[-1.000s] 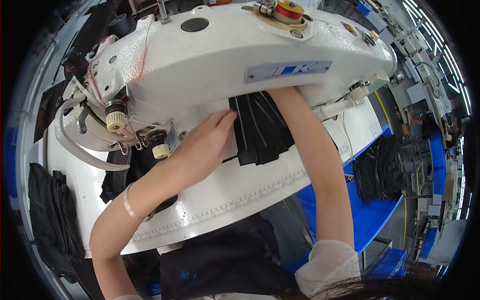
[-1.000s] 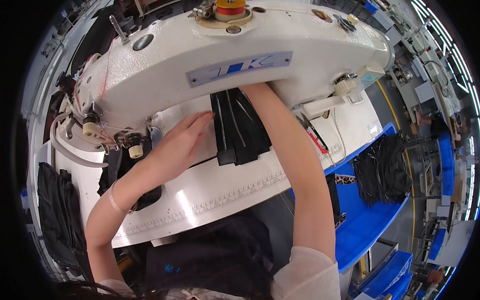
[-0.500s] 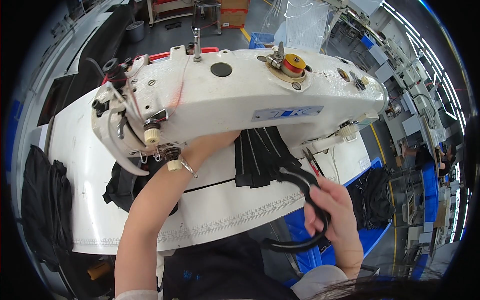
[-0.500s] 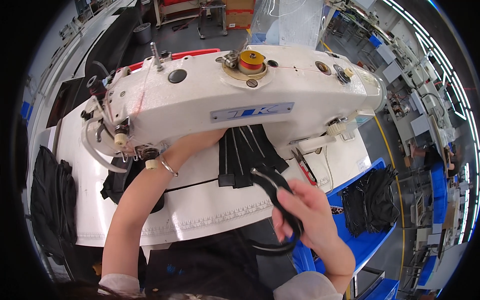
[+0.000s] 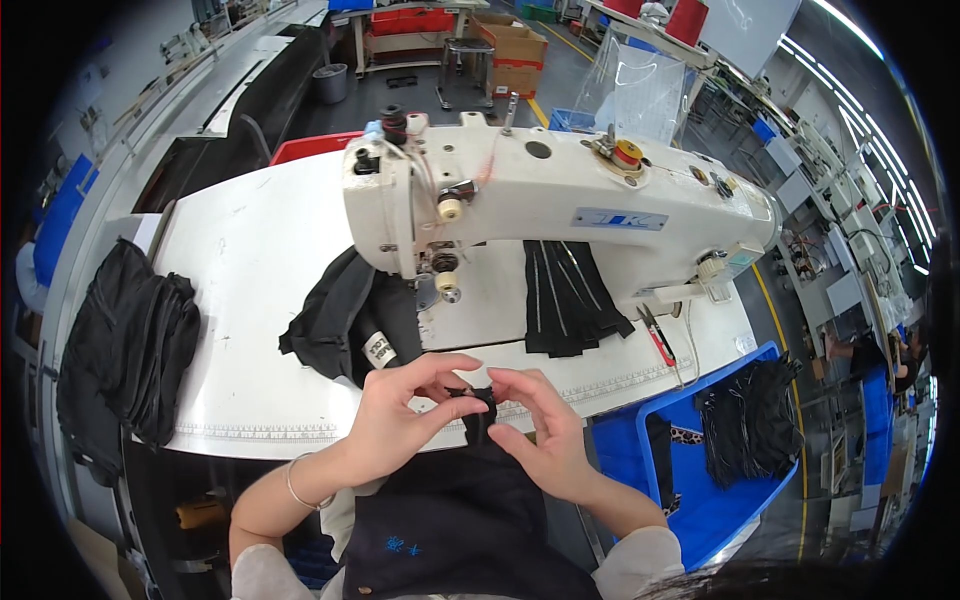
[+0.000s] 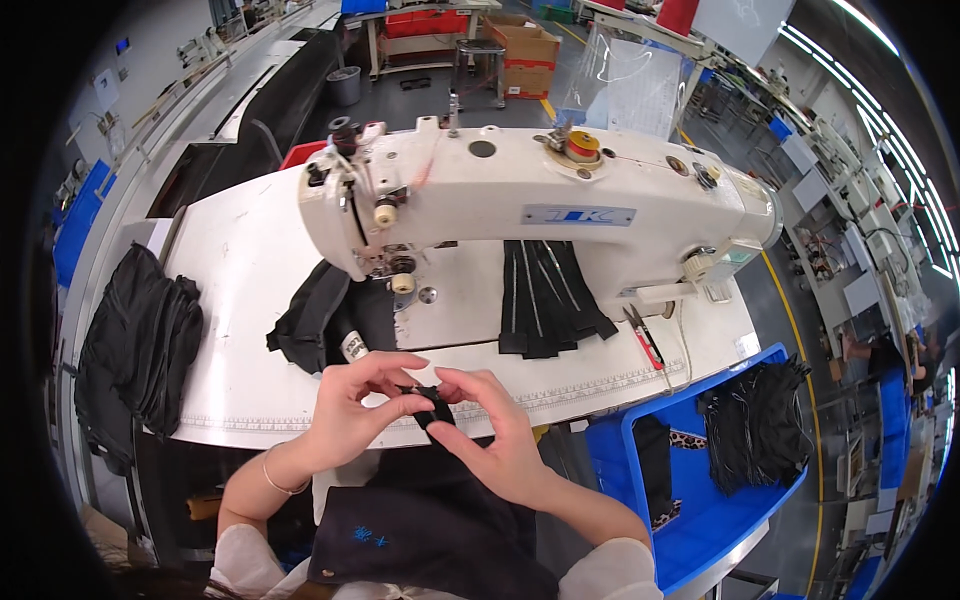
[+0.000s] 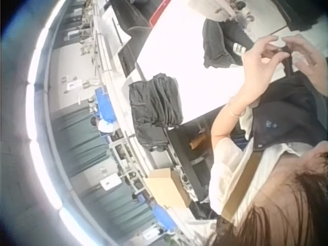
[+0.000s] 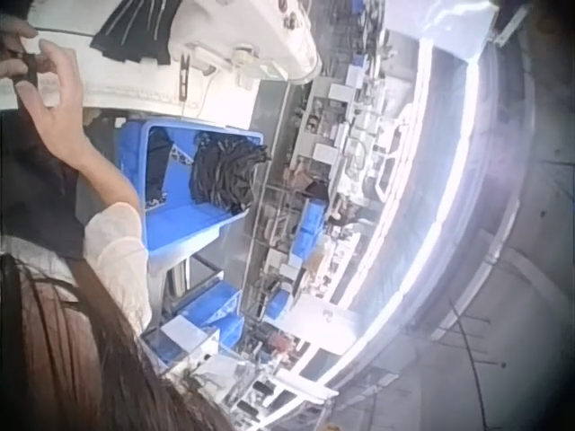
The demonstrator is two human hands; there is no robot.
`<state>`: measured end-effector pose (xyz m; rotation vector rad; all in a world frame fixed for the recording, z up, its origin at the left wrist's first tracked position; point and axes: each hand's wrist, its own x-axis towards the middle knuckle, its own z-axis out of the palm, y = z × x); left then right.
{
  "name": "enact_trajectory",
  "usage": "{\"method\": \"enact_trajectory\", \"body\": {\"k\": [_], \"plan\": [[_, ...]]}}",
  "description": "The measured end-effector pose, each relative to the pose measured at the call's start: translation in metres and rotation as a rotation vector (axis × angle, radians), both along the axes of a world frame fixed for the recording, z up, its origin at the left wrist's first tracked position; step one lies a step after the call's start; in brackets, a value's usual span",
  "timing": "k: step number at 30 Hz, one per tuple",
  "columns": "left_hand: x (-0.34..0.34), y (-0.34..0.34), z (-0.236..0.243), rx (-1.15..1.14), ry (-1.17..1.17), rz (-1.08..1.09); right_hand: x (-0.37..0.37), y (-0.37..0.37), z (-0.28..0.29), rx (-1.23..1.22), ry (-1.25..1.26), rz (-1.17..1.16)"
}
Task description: The recorder is using an industrial sewing machine to sew labels and small straps onto pieces of black fabric.
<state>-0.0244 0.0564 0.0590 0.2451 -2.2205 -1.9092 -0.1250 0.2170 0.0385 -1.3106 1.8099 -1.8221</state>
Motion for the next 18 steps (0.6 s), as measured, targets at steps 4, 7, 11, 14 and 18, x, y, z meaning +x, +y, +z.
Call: {"method": "enact_trajectory", "body": {"k": [4,7,11,14,18], "plan": [[0.023,0.003,-0.010,-0.215,0.257,0.212,0.009,-0.019,0.003,-0.016,-0.170,0.105],[0.037,-0.001,-0.013,0.050,0.182,0.205,0.019,-0.022,0.012,0.047,-0.275,0.098],[0.043,0.001,-0.014,0.135,0.142,0.217,0.031,-0.020,0.005,0.078,-0.164,0.029],[0.040,0.015,-0.033,0.071,0.239,0.275,0.044,-0.025,-0.010,-0.051,0.148,-0.153],[0.047,0.028,-0.038,-0.006,0.435,0.394,0.053,-0.019,-0.025,-0.262,-0.258,-0.127]]}}
